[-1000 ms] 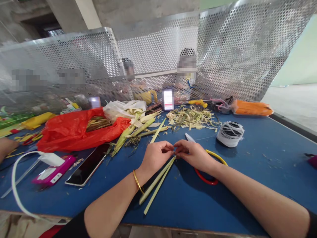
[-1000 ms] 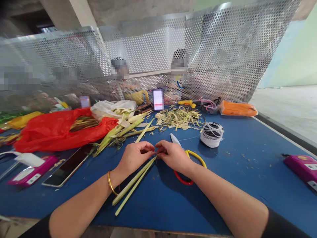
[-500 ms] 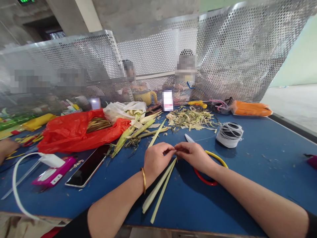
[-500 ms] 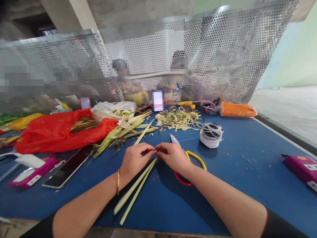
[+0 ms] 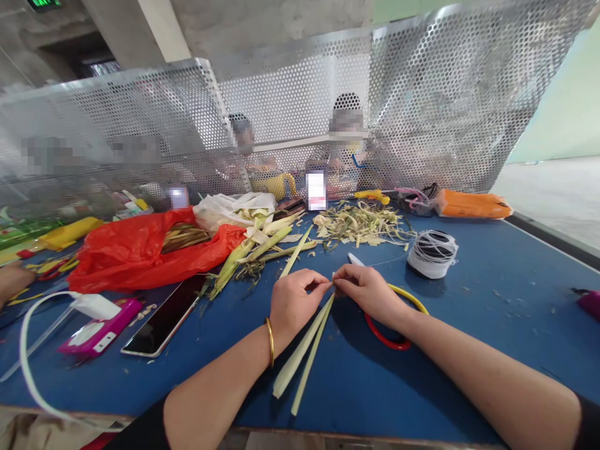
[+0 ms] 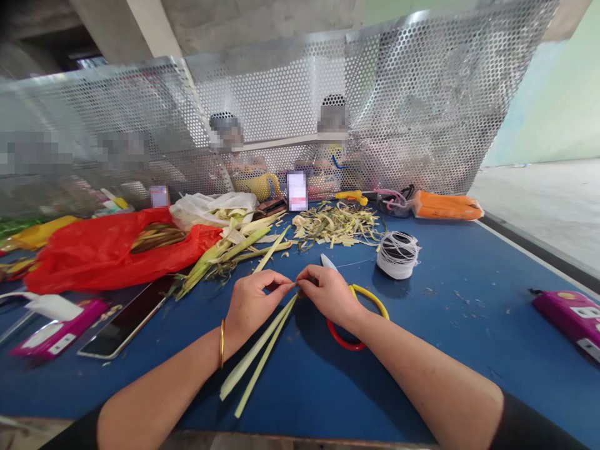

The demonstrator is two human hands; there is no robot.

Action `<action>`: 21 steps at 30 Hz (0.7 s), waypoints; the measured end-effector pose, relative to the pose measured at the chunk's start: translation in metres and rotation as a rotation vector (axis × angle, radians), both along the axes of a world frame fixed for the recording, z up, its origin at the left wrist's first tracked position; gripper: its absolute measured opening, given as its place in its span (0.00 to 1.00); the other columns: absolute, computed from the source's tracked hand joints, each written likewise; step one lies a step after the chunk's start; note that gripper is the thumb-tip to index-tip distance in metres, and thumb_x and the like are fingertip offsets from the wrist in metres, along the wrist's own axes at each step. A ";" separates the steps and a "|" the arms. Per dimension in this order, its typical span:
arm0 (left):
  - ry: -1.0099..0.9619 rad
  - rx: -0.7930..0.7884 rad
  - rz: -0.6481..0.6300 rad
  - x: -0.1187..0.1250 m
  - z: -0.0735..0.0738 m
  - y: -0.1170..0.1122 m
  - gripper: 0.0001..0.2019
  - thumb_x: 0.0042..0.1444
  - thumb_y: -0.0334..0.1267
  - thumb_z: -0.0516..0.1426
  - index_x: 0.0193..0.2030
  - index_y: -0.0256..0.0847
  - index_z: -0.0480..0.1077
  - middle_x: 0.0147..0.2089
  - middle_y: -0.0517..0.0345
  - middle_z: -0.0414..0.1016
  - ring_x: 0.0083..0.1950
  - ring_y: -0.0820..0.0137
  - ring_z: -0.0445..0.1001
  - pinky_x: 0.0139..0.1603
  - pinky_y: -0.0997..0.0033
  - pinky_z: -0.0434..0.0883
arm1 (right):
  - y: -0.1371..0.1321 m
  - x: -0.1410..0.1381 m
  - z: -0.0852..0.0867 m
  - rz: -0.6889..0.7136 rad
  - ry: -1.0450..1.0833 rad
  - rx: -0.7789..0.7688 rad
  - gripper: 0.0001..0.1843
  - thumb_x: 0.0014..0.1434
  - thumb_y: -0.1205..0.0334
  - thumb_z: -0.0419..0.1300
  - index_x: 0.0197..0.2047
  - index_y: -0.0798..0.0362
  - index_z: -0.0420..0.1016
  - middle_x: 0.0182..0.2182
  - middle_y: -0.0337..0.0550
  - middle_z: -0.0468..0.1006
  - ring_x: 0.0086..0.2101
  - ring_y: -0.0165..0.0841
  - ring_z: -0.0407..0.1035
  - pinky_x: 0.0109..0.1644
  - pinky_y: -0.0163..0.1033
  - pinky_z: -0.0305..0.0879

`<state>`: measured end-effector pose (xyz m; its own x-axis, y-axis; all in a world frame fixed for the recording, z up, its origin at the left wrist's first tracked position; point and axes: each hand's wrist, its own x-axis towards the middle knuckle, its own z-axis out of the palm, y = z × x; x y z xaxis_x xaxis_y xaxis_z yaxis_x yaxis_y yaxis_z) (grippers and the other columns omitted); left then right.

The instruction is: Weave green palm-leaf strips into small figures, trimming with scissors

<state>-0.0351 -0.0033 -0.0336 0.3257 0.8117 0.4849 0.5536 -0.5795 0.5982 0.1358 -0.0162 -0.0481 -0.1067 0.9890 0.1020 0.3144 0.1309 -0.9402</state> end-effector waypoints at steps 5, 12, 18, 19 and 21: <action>-0.011 -0.086 -0.013 -0.004 0.002 0.005 0.05 0.55 0.35 0.59 0.31 0.44 0.78 0.32 0.62 0.80 0.33 0.73 0.75 0.37 0.77 0.66 | 0.001 0.002 0.000 -0.026 0.023 -0.038 0.05 0.56 0.61 0.55 0.31 0.50 0.70 0.23 0.36 0.75 0.26 0.33 0.72 0.33 0.38 0.65; 0.193 -0.280 0.158 -0.010 0.004 0.019 0.08 0.54 0.37 0.57 0.25 0.41 0.74 0.25 0.61 0.75 0.28 0.72 0.70 0.31 0.73 0.58 | -0.002 0.004 0.015 -0.076 0.099 0.069 0.04 0.53 0.62 0.56 0.28 0.51 0.67 0.25 0.35 0.72 0.24 0.28 0.65 0.32 0.37 0.61; 0.108 -0.368 0.098 -0.008 -0.002 0.021 0.09 0.53 0.37 0.55 0.23 0.41 0.68 0.24 0.61 0.71 0.28 0.72 0.67 0.29 0.73 0.56 | -0.012 -0.004 0.024 0.232 0.393 -0.142 0.12 0.58 0.52 0.57 0.32 0.52 0.65 0.34 0.40 0.77 0.32 0.32 0.74 0.39 0.41 0.64; 0.023 -0.431 0.071 -0.007 -0.004 0.021 0.10 0.53 0.38 0.55 0.22 0.41 0.66 0.23 0.62 0.70 0.26 0.72 0.66 0.28 0.73 0.56 | -0.013 -0.004 0.023 0.238 0.408 -0.147 0.12 0.58 0.52 0.58 0.32 0.52 0.65 0.33 0.39 0.77 0.31 0.32 0.74 0.39 0.41 0.64; -0.194 -0.613 0.004 -0.004 -0.005 0.020 0.09 0.52 0.39 0.55 0.23 0.40 0.65 0.21 0.63 0.67 0.24 0.74 0.64 0.26 0.74 0.57 | -0.012 -0.004 0.022 0.214 0.403 -0.126 0.13 0.58 0.51 0.58 0.31 0.52 0.65 0.30 0.37 0.75 0.30 0.32 0.73 0.38 0.41 0.64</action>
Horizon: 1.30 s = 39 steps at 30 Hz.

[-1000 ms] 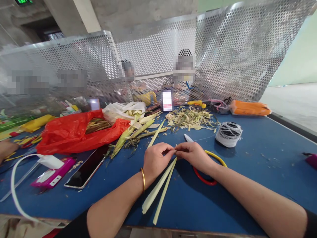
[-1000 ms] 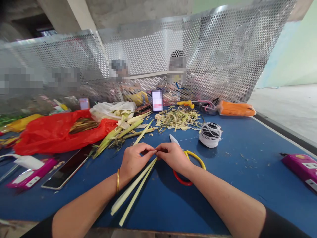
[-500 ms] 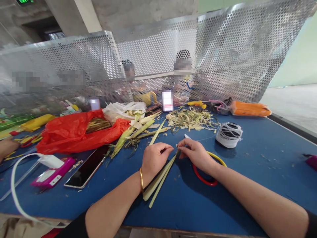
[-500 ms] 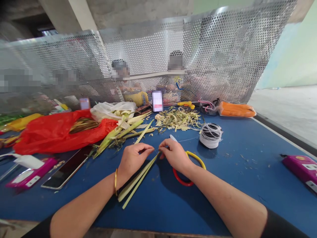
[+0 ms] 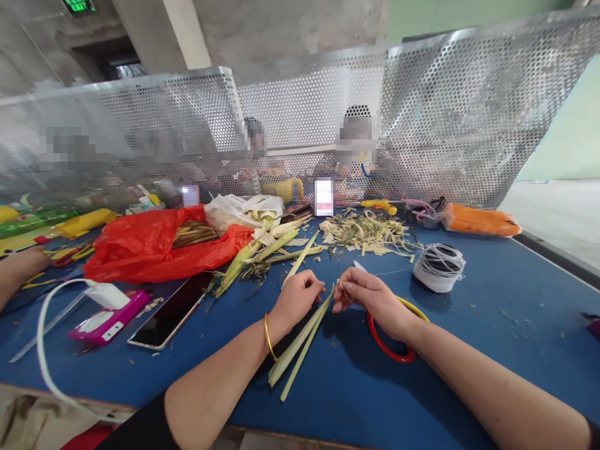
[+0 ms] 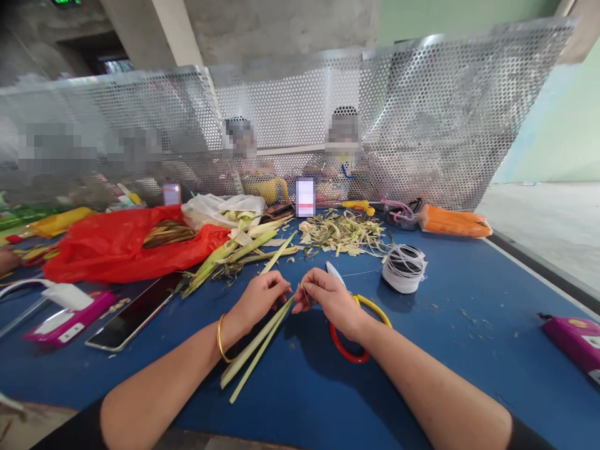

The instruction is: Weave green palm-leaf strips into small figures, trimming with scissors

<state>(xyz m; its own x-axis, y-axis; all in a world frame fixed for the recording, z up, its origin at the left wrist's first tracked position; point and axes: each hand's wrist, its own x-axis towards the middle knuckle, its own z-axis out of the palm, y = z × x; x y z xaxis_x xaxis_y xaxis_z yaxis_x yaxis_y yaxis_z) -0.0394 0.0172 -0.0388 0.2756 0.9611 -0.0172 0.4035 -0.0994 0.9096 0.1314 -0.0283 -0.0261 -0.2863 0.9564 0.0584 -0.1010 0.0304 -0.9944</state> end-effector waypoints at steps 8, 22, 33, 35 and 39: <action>-0.681 -0.501 -0.164 0.005 0.002 -0.002 0.11 0.48 0.40 0.60 0.26 0.39 0.61 0.27 0.62 0.70 0.19 0.81 0.60 0.19 0.78 0.54 | 0.003 0.001 -0.005 -0.042 -0.115 0.075 0.14 0.58 0.49 0.58 0.30 0.51 0.65 0.26 0.35 0.72 0.28 0.31 0.69 0.38 0.41 0.64; -0.365 -0.273 -0.102 0.010 0.004 -0.012 0.09 0.52 0.40 0.55 0.26 0.40 0.61 0.23 0.64 0.68 0.19 0.79 0.59 0.22 0.76 0.58 | 0.005 0.002 -0.015 -0.047 -0.471 0.190 0.13 0.64 0.53 0.50 0.29 0.50 0.63 0.23 0.35 0.69 0.27 0.31 0.65 0.36 0.39 0.61; -0.121 0.271 -0.056 0.008 0.007 -0.011 0.08 0.53 0.37 0.58 0.25 0.39 0.67 0.31 0.60 0.69 0.34 0.72 0.68 0.36 0.73 0.63 | -0.001 -0.007 -0.003 -0.011 -0.240 0.018 0.13 0.55 0.51 0.60 0.30 0.53 0.69 0.22 0.34 0.70 0.23 0.28 0.66 0.34 0.38 0.64; -0.114 0.296 -0.059 0.008 0.007 -0.013 0.07 0.53 0.35 0.57 0.25 0.39 0.67 0.32 0.60 0.69 0.35 0.72 0.68 0.37 0.74 0.64 | -0.003 -0.008 0.001 -0.004 -0.227 -0.001 0.14 0.54 0.51 0.62 0.26 0.53 0.69 0.22 0.34 0.69 0.23 0.28 0.65 0.34 0.38 0.64; -0.133 0.301 -0.052 0.009 0.006 -0.015 0.08 0.54 0.37 0.57 0.25 0.40 0.67 0.32 0.59 0.70 0.36 0.71 0.69 0.38 0.73 0.65 | -0.003 -0.007 0.001 -0.037 -0.178 -0.021 0.16 0.53 0.51 0.63 0.24 0.54 0.68 0.22 0.34 0.69 0.24 0.27 0.64 0.34 0.37 0.63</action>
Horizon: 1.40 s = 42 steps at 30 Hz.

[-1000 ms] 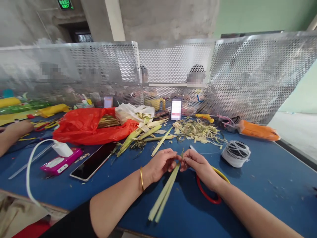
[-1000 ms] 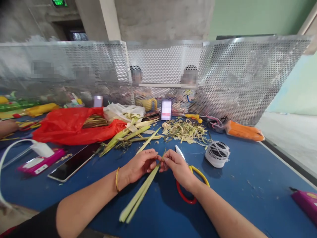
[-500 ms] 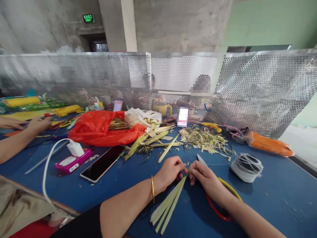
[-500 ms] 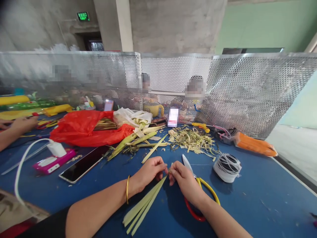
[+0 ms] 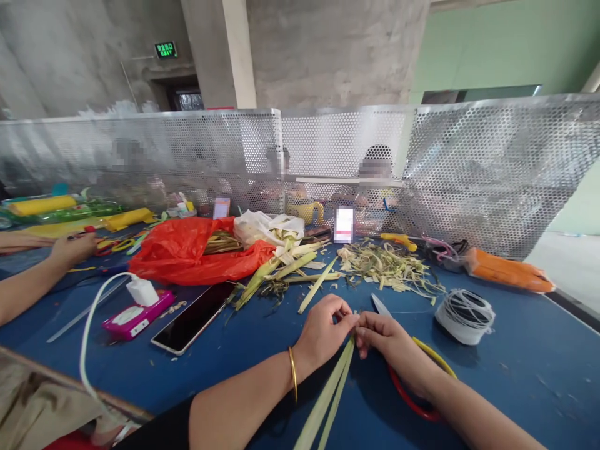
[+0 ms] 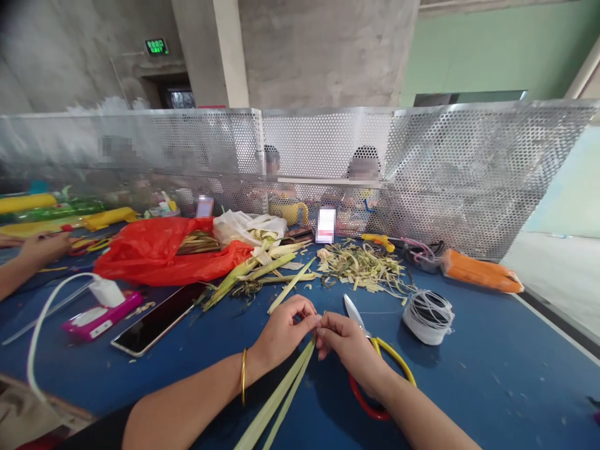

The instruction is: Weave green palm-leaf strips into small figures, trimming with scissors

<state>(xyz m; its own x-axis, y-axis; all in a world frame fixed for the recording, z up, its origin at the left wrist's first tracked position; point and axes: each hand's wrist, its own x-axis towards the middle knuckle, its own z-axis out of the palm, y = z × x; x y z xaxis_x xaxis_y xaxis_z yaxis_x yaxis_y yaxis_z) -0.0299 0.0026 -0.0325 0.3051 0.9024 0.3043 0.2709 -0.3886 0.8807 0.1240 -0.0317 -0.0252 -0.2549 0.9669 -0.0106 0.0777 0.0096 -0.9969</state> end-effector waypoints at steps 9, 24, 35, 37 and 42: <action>-0.328 -0.884 -0.335 0.003 0.004 -0.008 0.22 0.42 0.48 0.67 0.38 0.39 0.64 0.34 0.59 0.72 0.27 0.73 0.72 0.32 0.69 0.70 | 0.005 0.006 0.001 -0.211 0.076 0.134 0.15 0.54 0.48 0.63 0.32 0.52 0.71 0.25 0.37 0.71 0.27 0.30 0.66 0.35 0.38 0.64; -0.423 -0.839 -0.245 -0.006 0.013 -0.001 0.22 0.41 0.53 0.66 0.26 0.40 0.60 0.17 0.74 0.48 0.17 0.83 0.42 0.19 0.75 0.38 | -0.004 0.008 -0.001 -0.075 -0.448 0.552 0.10 0.66 0.60 0.50 0.36 0.48 0.70 0.31 0.39 0.75 0.34 0.33 0.70 0.40 0.39 0.65; -0.391 -0.702 -0.031 -0.011 0.017 0.005 0.18 0.39 0.47 0.67 0.26 0.40 0.65 0.15 0.74 0.47 0.17 0.82 0.42 0.19 0.75 0.39 | -0.017 0.023 0.025 -0.090 -1.021 0.453 0.16 0.60 0.62 0.53 0.52 0.50 0.64 0.43 0.48 0.75 0.34 0.36 0.72 0.36 0.40 0.63; -0.367 -0.635 0.031 -0.015 0.020 0.008 0.15 0.41 0.46 0.65 0.27 0.39 0.66 0.15 0.74 0.47 0.17 0.82 0.42 0.19 0.75 0.40 | -0.022 0.037 0.031 -0.132 -1.344 0.316 0.14 0.57 0.62 0.55 0.47 0.54 0.68 0.42 0.54 0.76 0.36 0.44 0.73 0.36 0.43 0.60; -0.305 -0.455 0.143 -0.018 0.023 0.015 0.14 0.43 0.46 0.64 0.25 0.38 0.68 0.15 0.73 0.47 0.18 0.81 0.43 0.21 0.75 0.43 | -0.027 0.054 0.028 0.021 -1.481 0.044 0.23 0.50 0.66 0.55 0.51 0.56 0.68 0.39 0.57 0.79 0.40 0.51 0.74 0.33 0.42 0.57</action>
<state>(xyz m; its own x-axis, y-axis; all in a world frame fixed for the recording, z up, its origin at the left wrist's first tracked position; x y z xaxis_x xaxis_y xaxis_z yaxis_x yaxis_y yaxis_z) -0.0479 0.0178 -0.0093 0.1298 0.9890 -0.0702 0.0002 0.0708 0.9975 0.1782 -0.0591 0.0024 -0.0523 0.9697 -0.2385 0.9986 0.0512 -0.0108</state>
